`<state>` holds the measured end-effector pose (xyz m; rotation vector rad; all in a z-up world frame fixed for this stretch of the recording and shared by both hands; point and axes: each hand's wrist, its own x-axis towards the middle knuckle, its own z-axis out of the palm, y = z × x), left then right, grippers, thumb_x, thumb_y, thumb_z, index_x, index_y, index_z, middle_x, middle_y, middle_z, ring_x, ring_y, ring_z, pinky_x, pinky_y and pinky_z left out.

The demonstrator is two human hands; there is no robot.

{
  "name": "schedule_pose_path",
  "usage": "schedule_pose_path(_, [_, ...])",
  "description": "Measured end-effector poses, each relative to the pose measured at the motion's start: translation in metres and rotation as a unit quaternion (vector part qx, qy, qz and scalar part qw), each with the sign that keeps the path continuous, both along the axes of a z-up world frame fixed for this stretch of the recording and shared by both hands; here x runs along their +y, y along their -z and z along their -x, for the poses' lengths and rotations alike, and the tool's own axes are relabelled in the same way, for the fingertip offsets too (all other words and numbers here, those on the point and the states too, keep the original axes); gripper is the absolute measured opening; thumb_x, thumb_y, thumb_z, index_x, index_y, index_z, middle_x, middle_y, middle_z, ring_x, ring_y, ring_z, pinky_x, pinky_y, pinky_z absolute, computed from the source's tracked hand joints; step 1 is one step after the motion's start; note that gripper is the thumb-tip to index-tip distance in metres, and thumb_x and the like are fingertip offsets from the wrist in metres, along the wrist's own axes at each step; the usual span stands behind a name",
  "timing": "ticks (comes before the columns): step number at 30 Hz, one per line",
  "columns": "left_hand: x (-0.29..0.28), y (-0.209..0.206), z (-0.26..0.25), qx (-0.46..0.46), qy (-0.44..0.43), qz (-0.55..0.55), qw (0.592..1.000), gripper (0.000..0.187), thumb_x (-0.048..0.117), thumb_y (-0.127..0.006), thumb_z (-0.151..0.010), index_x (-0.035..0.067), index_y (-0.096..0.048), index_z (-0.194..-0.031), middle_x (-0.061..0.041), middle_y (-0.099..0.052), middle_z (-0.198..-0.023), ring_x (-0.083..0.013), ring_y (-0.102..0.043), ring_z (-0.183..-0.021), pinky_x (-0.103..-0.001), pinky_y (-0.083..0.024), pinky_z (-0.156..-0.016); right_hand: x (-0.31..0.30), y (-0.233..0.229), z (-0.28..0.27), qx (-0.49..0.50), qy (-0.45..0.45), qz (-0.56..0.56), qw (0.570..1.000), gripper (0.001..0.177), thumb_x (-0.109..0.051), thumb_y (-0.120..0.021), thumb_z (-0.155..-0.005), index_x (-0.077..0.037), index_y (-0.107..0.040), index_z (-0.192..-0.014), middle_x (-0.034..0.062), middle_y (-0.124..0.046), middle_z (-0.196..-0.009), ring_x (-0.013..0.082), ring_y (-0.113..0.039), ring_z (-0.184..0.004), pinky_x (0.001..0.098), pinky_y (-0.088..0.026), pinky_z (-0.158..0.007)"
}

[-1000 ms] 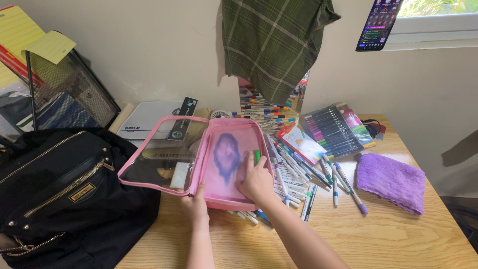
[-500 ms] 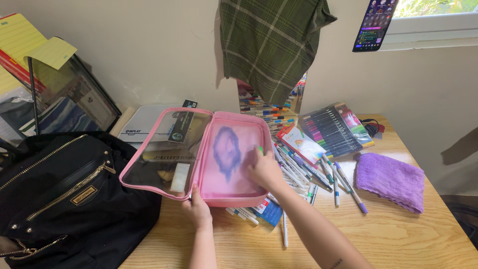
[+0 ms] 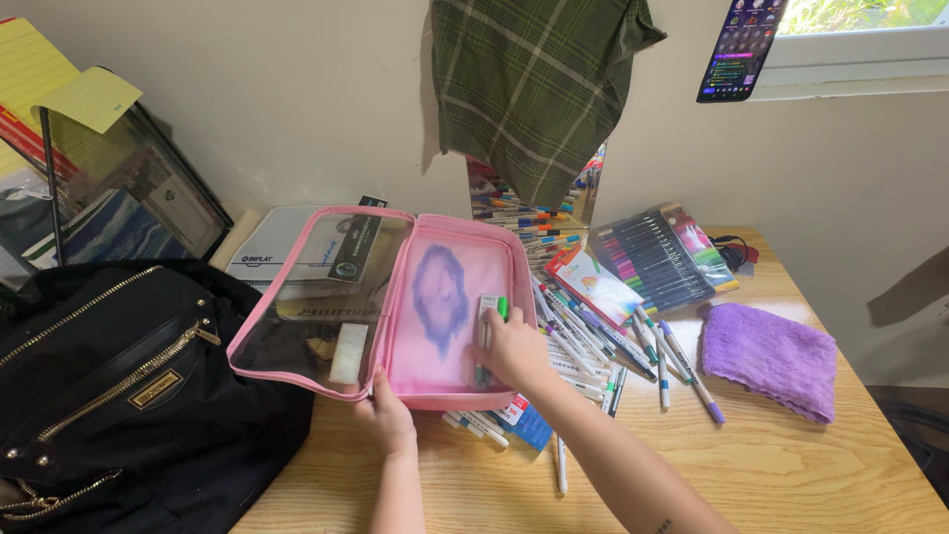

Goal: The person organizes stationery on a cluttered desk. They wipe the inside of a pink pencil case with a purple cloth, then pick up and wipe individual markers and pens before placing them inside the case.

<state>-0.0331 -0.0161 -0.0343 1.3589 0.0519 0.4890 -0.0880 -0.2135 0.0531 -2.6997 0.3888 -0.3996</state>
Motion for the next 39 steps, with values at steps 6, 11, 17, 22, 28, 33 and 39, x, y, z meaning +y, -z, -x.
schedule_pose_path(6, [-0.003, 0.003, -0.002, -0.072, 0.006, 0.009, 0.997, 0.028, 0.019, -0.062, -0.103, -0.005, -0.071, -0.114, -0.007, -0.075, -0.107, -0.0124, -0.066, -0.095, -0.029, -0.052, -0.085, 0.022, -0.003, -0.007, 0.037, 0.016, 0.014, 0.999, 0.085, -0.041, -0.075, -0.077, -0.003, -0.04, -0.145, 0.0285, -0.058, -0.112, 0.0441, -0.069, -0.09, 0.0496, -0.059, -0.074])
schedule_pose_path(11, [-0.002, 0.009, -0.006, -0.024, 0.002, -0.007, 1.0, 0.029, 0.02, -0.063, -0.105, -0.006, -0.074, -0.113, -0.01, -0.076, -0.103, -0.0134, -0.065, -0.092, -0.03, -0.051, -0.082, 0.02, -0.001, -0.012, 0.034, 0.012, -0.008, 0.999, 0.077, -0.034, -0.062, -0.087, -0.001, -0.033, -0.15, 0.0313, -0.061, -0.107, 0.0453, -0.071, -0.082, 0.0502, -0.059, -0.071])
schedule_pose_path(17, [-0.001, 0.005, -0.005, -0.01, 0.004, 0.004, 1.0, 0.03, 0.021, -0.062, -0.103, -0.005, -0.072, -0.112, -0.008, -0.076, -0.104, -0.0128, -0.067, -0.093, -0.029, -0.052, -0.083, -0.005, 0.006, -0.022, 0.022, 0.005, -0.062, 0.998, 0.082, -0.029, -0.063, -0.086, -0.004, -0.027, -0.155, 0.033, -0.065, -0.11, 0.0476, -0.07, -0.09, 0.0523, -0.055, -0.08])
schedule_pose_path(22, [-0.002, 0.002, -0.003, -0.027, 0.003, 0.035, 0.999, 0.029, 0.02, -0.061, -0.104, -0.005, -0.07, -0.114, -0.009, -0.074, -0.108, -0.0152, -0.067, -0.098, -0.03, -0.052, -0.086, -0.074, 0.018, -0.031, -0.209, 0.068, -0.366, 0.904, 0.081, -0.018, -0.052, -0.084, -0.013, -0.027, -0.161, 0.0249, -0.073, -0.109, 0.0393, -0.074, -0.085, 0.0465, -0.059, -0.079])
schedule_pose_path(28, [-0.002, 0.006, -0.007, -0.005, 0.021, 0.136, 0.99, 0.027, 0.018, -0.06, -0.104, -0.004, -0.069, -0.116, -0.011, -0.072, -0.113, -0.0169, -0.068, -0.101, -0.031, -0.055, -0.088, -0.135, 0.048, -0.02, -0.145, 0.136, -0.252, 0.947, 0.071, -0.022, -0.056, -0.088, -0.013, -0.037, -0.156, 0.0274, -0.067, -0.126, 0.0377, -0.069, -0.112, 0.0429, -0.054, -0.096])
schedule_pose_path(33, [-0.001, 0.011, -0.011, -0.038, 0.044, 0.201, 0.978, 0.029, 0.018, -0.061, -0.104, -0.005, -0.067, -0.12, -0.012, -0.07, -0.119, -0.0166, -0.067, -0.104, -0.03, -0.056, -0.091, -0.103, 0.047, -0.005, 0.043, 0.06, -0.068, 0.995, 0.05, -0.035, -0.064, -0.092, -0.018, -0.056, -0.139, 0.0224, -0.064, -0.124, 0.0406, -0.065, -0.112, 0.0489, -0.053, -0.093])
schedule_pose_path(39, [0.001, 0.016, -0.015, -0.029, 0.039, 0.17, 0.984, 0.029, 0.019, -0.06, -0.104, -0.004, -0.067, -0.119, -0.012, -0.071, -0.118, -0.0183, -0.068, -0.105, -0.031, -0.056, -0.092, -0.105, 0.007, 0.025, -0.04, 0.09, -0.044, 0.994, 0.05, -0.033, -0.072, -0.086, -0.022, -0.06, -0.133, 0.0166, -0.06, -0.12, 0.0375, -0.069, -0.097, 0.0484, -0.055, -0.083])
